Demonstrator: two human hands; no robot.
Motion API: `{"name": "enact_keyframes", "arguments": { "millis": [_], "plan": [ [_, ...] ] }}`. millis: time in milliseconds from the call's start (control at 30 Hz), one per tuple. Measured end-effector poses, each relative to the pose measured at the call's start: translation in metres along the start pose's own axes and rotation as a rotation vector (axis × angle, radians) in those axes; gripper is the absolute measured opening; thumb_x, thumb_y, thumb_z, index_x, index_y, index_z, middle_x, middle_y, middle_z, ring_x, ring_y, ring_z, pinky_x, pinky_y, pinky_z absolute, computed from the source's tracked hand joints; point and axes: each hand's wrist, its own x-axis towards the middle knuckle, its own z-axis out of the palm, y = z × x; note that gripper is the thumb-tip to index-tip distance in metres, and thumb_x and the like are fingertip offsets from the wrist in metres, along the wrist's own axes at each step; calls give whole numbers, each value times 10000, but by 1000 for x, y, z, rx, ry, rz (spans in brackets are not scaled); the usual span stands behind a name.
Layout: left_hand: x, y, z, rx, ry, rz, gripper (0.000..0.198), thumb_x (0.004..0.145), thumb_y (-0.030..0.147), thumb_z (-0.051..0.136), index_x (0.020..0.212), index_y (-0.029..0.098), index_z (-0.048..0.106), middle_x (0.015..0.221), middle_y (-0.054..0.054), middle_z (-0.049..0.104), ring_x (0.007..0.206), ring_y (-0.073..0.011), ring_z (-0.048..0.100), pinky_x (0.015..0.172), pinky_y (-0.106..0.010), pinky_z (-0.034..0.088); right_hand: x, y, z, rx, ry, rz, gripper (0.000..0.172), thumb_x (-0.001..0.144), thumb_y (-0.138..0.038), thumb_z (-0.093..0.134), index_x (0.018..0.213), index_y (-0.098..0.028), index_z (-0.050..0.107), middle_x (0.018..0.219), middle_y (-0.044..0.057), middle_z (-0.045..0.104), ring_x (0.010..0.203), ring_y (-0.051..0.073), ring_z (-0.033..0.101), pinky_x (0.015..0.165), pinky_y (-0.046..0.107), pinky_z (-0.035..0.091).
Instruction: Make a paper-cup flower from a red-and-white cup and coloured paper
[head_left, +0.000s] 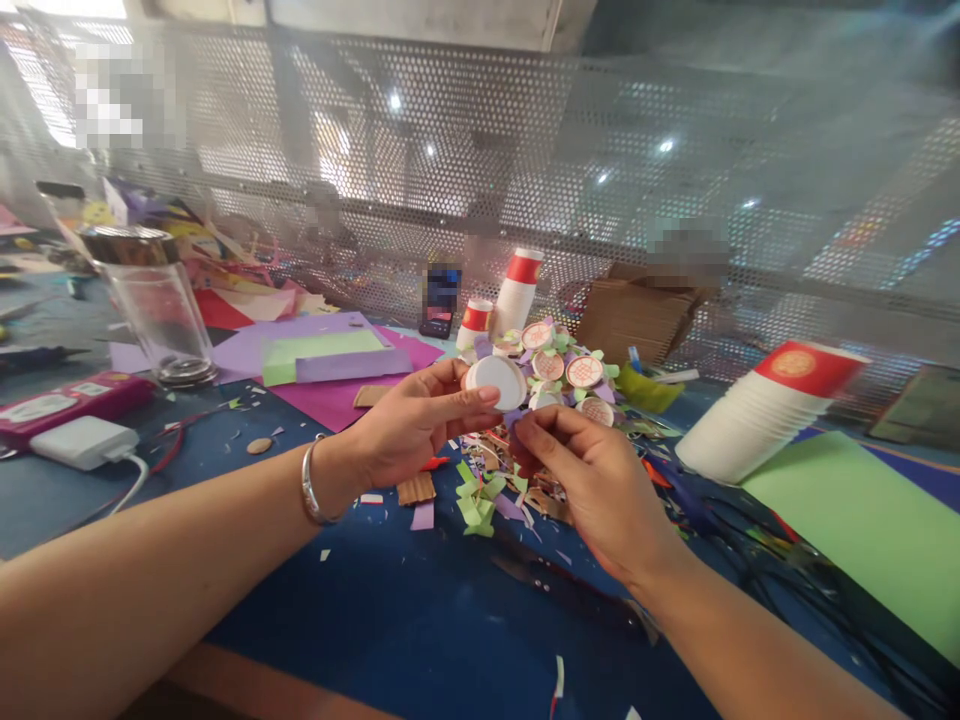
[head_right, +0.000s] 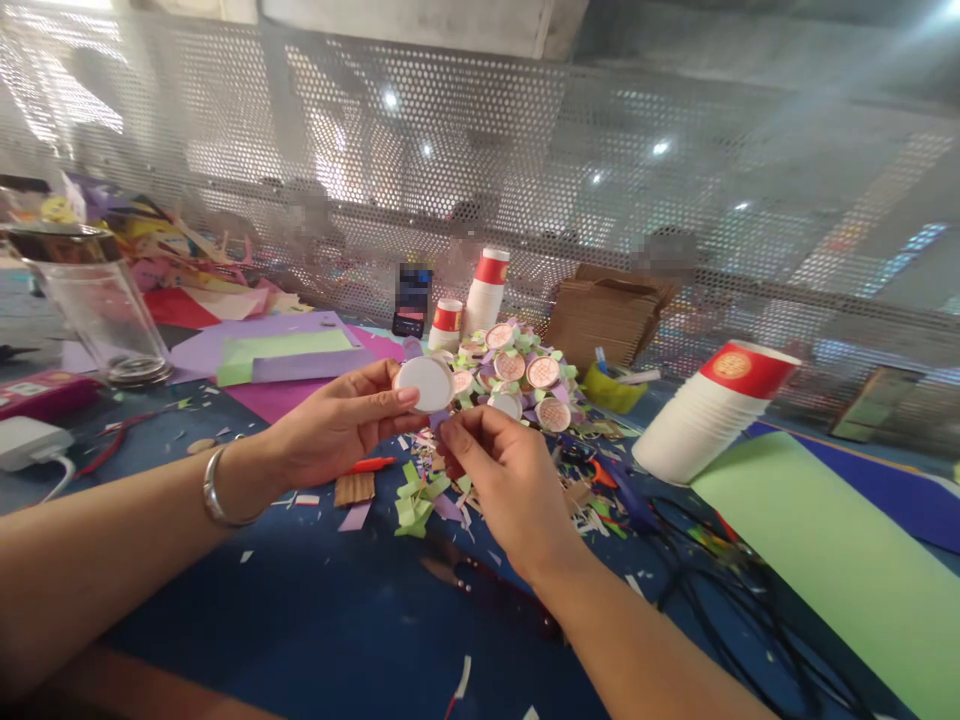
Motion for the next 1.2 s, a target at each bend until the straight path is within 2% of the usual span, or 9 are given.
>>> {"name": "enact_keyframes", "arguments": {
  "millis": [133,233,433,600,767,1000,1200],
  "plan": [
    [-1,-1,1,-9,-20,-48,159,764,132,789,834,129,646,898,-22,701,849,-122,669,878,-289,521,0,0,0,56,-1,23,237,854,-406,708,775,-187,662,673,-6,617,604,115,532,536,248,409],
    [0,0,2,-9,12,-84,173,756,129,791,842,122,642,911,-30,709,824,-117,679,873,-288,529,0,0,-1,73,10,41,236,849,-408,710,784,-187,661,652,-11,609,583,115,532,514,247,403],
    [2,3,0,8,118,-31,203,757,105,781,814,135,588,851,-3,706,747,-86,673,835,-263,526,2,2,0,112,-1,60,214,829,-386,743,797,-185,677,700,-2,658,610,109,570,595,257,465],
    [1,-1,0,78,60,-64,260,757,159,801,857,143,562,826,-15,701,725,-118,683,772,-292,530,2,2,1,116,15,61,217,826,-389,737,796,-181,681,690,0,663,611,111,570,592,257,456],
    [2,-2,-1,69,137,23,307,738,145,809,860,154,528,836,-12,708,744,-114,688,806,-287,529,1,2,0,87,-2,73,226,834,-388,731,773,-181,664,699,1,659,623,110,575,605,255,466],
    [1,-3,-2,154,154,38,323,707,141,813,861,154,529,828,-5,687,750,-117,670,778,-290,544,3,5,0,-2,-2,41,204,857,-378,689,781,-191,660,682,6,654,604,123,570,595,278,469],
    [0,-2,-4,196,139,2,432,678,168,833,977,187,522,868,-4,674,751,-148,672,683,-297,543,4,5,0,-91,-20,20,228,866,-407,667,778,-198,643,668,3,638,604,134,570,585,288,478]
  ]
}}
